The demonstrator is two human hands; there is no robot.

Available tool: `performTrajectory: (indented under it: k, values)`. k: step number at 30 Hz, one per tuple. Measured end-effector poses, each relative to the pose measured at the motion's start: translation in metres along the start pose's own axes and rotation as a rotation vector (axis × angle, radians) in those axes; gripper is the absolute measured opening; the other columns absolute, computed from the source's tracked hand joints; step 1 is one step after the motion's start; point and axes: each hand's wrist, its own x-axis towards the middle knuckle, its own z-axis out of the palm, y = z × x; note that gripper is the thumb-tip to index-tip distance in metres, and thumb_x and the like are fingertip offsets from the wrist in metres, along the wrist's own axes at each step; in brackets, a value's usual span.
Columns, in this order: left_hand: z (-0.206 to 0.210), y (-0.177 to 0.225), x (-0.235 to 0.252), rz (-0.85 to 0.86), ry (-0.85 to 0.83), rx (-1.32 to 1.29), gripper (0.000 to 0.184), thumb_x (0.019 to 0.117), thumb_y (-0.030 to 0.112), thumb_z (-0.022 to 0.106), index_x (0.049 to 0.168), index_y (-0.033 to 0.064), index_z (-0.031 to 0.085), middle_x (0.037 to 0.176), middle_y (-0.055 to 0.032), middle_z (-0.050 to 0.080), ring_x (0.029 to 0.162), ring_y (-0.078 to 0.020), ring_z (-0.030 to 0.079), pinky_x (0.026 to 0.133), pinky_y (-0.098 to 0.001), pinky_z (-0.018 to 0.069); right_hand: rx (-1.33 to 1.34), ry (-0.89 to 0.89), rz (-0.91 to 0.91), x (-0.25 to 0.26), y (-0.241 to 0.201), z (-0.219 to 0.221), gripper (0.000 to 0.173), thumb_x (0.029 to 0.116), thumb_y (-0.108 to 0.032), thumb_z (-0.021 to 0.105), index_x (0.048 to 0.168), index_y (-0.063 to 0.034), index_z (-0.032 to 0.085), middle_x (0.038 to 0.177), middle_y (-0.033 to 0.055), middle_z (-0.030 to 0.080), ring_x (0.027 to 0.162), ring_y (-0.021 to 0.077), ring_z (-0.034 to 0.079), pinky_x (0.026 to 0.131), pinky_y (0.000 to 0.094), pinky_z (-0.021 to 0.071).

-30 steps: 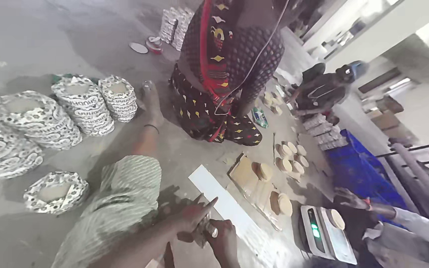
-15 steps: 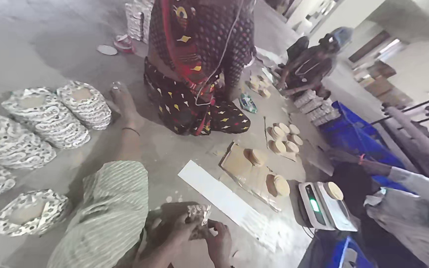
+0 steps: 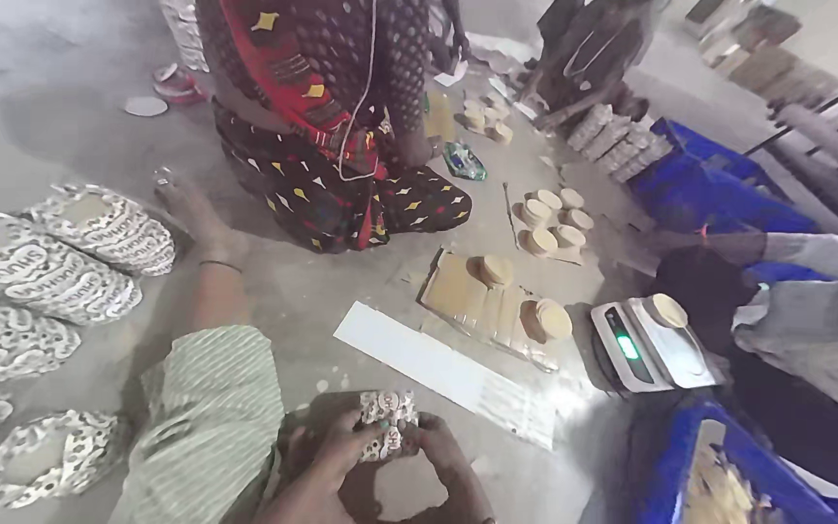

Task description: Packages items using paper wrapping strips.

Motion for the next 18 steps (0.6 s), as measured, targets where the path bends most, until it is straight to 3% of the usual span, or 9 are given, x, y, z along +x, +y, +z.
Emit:
performTrajectory:
  k: [2,6,9,12,14,18]
  values:
    - [0.000,0.000,-0.003,0.017,0.014,-0.027,0.028,0.0929,0.010,0.074,0.115,-0.0043,0.066,0.109,-0.0144,0.070,0.102,-0.0193,0.067,0.093,-0.0394,0.0547,0.043,0.072,-0.044,-0.007,-0.001,0.005,0.008,0.0968,-0.006,0.066,0.092,0.0008,0.065,0.074,0.0015,0.066,0.065,0.0064,0.063,0.066,0.0248,0.0554]
    - [0.004,-0.006,-0.011,0.026,0.080,-0.110,0.017,0.0985,0.009,0.065,0.110,-0.0041,0.065,0.104,-0.0136,0.067,0.097,-0.0188,0.064,0.088,-0.0395,0.0542,0.084,0.135,-0.115,-0.019,0.004,0.009,0.008,0.0973,0.002,0.060,0.089,0.0009,0.061,0.074,0.0005,0.062,0.068,0.0054,0.060,0.070,0.0240,0.0533]
    - [0.008,-0.008,-0.020,0.062,0.121,-0.098,0.020,0.1000,0.007,0.061,0.116,-0.0051,0.064,0.111,-0.0163,0.066,0.104,-0.0210,0.064,0.094,-0.0405,0.0533,0.076,0.127,-0.174,-0.022,0.012,0.013,0.014,0.0967,0.003,0.059,0.083,-0.0021,0.058,0.070,-0.0020,0.061,0.065,0.0038,0.060,0.067,0.0227,0.0534]
    - [0.008,-0.009,-0.026,0.056,0.132,-0.051,0.021,0.0986,0.008,0.065,0.115,-0.0047,0.066,0.112,-0.0166,0.067,0.106,-0.0215,0.063,0.096,-0.0411,0.0518,0.049,0.167,-0.132,-0.027,0.010,0.020,0.006,0.0978,-0.002,0.063,0.095,0.0037,0.064,0.076,0.0025,0.065,0.069,0.0057,0.063,0.070,0.0246,0.0551]
    - [0.009,-0.011,-0.026,0.047,0.168,-0.027,0.020,0.0965,0.012,0.070,0.109,-0.0028,0.070,0.105,-0.0138,0.070,0.100,-0.0192,0.065,0.093,-0.0400,0.0523,0.040,0.218,-0.110,-0.029,0.009,0.026,0.012,0.0976,-0.006,0.066,0.100,0.0060,0.068,0.079,0.0049,0.067,0.069,0.0071,0.063,0.070,0.0263,0.0552]
    - [0.009,-0.009,-0.028,0.069,0.202,0.028,0.019,0.0979,0.014,0.069,0.101,-0.0046,0.071,0.095,-0.0136,0.069,0.091,-0.0191,0.064,0.088,-0.0418,0.0510,0.065,0.304,-0.113,-0.034,0.008,0.035,0.016,0.0979,-0.005,0.065,0.085,0.0034,0.066,0.070,0.0013,0.064,0.061,0.0045,0.059,0.064,0.0234,0.0520]
